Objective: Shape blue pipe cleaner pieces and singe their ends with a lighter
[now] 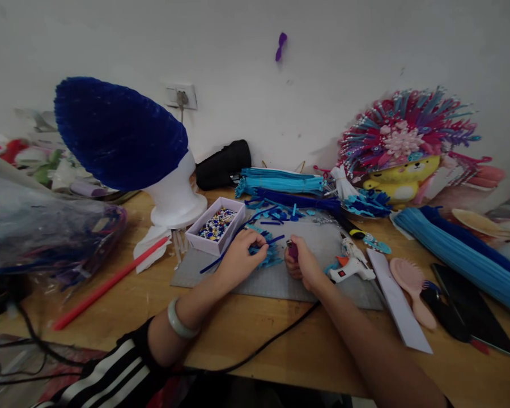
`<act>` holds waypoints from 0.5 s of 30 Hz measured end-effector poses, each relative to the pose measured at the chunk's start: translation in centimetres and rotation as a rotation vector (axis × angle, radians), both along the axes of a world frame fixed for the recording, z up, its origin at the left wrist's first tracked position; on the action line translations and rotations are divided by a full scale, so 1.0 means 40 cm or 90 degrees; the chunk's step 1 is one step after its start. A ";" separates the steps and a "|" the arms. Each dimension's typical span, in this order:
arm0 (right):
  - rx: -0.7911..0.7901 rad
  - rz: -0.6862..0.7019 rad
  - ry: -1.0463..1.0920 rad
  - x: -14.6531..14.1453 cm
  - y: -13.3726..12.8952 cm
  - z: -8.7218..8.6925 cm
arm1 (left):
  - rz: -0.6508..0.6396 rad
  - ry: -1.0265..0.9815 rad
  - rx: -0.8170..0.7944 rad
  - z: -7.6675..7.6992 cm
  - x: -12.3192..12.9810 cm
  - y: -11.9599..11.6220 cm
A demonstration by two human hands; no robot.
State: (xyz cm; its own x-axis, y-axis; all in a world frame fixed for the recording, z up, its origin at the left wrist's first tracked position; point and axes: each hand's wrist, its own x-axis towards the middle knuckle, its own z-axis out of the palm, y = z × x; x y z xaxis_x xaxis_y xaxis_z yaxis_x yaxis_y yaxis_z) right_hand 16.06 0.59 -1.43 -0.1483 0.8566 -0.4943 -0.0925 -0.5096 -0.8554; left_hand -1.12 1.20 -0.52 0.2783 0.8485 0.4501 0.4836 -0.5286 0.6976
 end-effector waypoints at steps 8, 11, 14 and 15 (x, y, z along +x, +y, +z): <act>0.002 -0.018 -0.020 -0.004 0.002 -0.004 | -0.011 -0.008 0.008 -0.004 0.000 0.000; 0.010 -0.015 -0.013 0.000 0.003 -0.005 | -0.015 -0.008 0.013 -0.005 0.001 -0.001; 0.003 -0.020 -0.022 0.000 0.002 -0.002 | -0.018 -0.002 0.013 -0.006 0.002 -0.002; 0.000 -0.016 -0.022 0.001 0.001 -0.002 | -0.018 -0.002 0.014 -0.006 0.002 -0.002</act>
State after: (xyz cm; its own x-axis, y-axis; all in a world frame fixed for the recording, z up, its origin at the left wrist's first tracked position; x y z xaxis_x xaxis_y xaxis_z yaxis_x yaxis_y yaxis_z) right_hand 16.08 0.63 -1.51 -0.1093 0.8598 -0.4988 -0.0765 -0.5076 -0.8582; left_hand -1.04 1.12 -0.75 0.3008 0.8300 0.4697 0.4661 -0.5577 0.6869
